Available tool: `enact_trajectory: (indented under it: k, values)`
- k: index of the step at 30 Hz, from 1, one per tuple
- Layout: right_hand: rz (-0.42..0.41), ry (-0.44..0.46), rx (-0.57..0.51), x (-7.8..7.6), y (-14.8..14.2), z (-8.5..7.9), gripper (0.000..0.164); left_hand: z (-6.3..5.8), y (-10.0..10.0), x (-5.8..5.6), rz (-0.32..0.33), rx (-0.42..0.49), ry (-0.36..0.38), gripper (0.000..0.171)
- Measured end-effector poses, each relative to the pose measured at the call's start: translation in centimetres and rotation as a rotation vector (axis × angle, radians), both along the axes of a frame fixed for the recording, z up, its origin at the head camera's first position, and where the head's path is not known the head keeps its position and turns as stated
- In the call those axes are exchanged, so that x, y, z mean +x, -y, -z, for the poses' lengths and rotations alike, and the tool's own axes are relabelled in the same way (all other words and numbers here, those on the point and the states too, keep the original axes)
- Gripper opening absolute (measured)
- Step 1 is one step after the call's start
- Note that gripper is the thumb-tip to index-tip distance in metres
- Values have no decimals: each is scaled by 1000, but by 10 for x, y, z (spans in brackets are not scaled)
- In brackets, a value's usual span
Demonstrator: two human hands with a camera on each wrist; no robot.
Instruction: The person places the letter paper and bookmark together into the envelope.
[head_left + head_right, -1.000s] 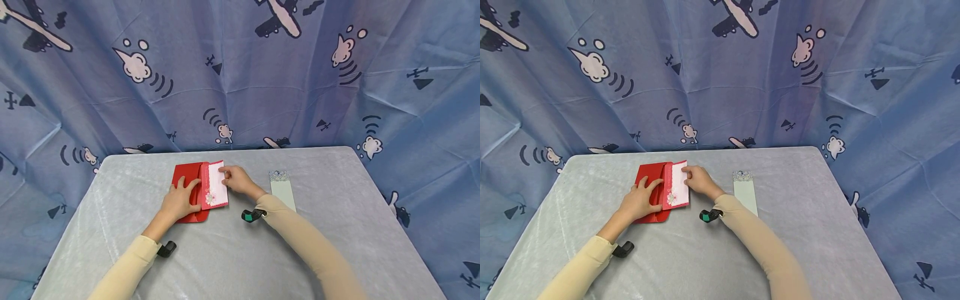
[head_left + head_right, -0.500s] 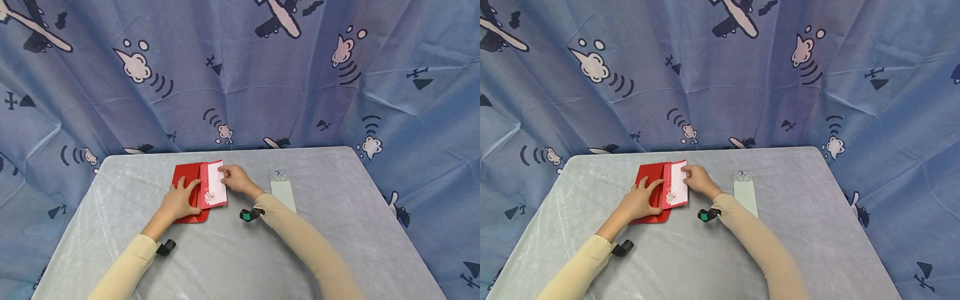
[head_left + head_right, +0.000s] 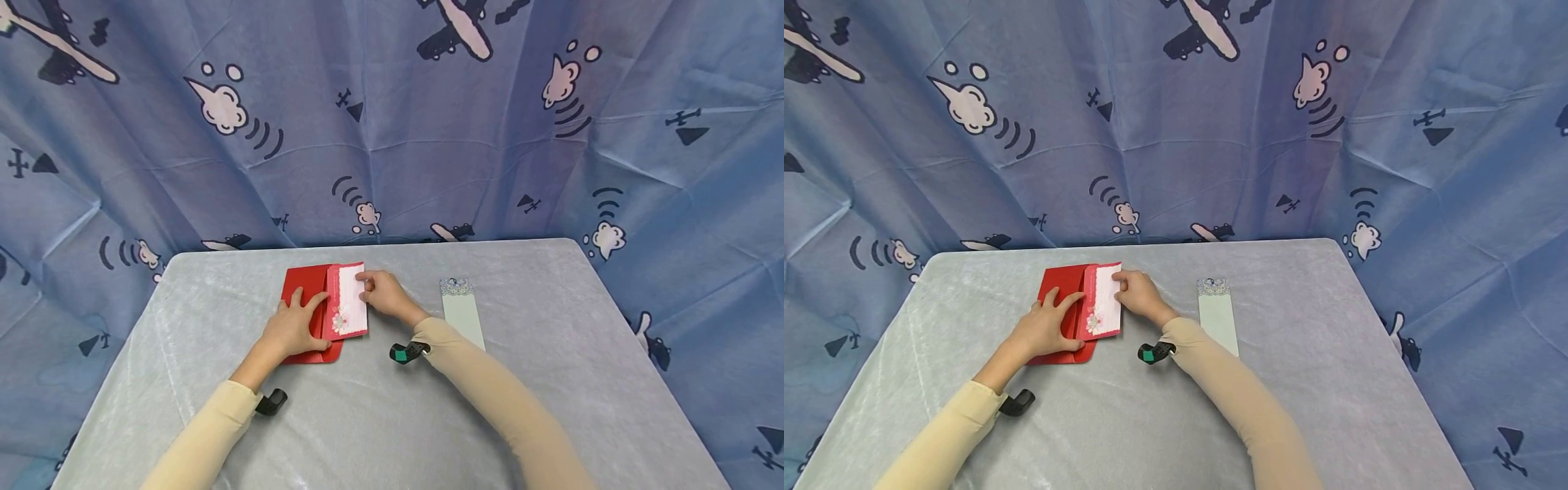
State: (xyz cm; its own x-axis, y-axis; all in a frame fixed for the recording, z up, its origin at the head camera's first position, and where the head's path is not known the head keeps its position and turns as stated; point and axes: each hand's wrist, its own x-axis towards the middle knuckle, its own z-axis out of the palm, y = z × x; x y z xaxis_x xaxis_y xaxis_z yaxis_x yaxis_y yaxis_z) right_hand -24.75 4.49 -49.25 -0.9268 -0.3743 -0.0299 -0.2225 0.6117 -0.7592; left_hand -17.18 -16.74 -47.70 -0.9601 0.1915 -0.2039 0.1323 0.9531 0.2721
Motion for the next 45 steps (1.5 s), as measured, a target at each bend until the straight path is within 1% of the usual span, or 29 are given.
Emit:
enact_trajectory:
  k: [8, 16, 22, 34, 45]
  values:
    - [15, -5, -1, 3, 4, 1, 38, 0, 0, 1, 16, -25, -12, 101]
    - [12, -32, 11, 4, 6, 2, 38, 1, 0, 2, 14, -33, -28, 99]
    - [10, -25, 15, 6, 8, 3, 38, 3, 0, 1, 19, -43, -21, 99]
    - [5, -33, 20, 6, 13, 7, 37, 2, -1, 1, 25, -45, -25, 98]
    - [6, -42, 10, 7, 17, 6, 37, 1, -1, 1, 28, -44, -16, 102]
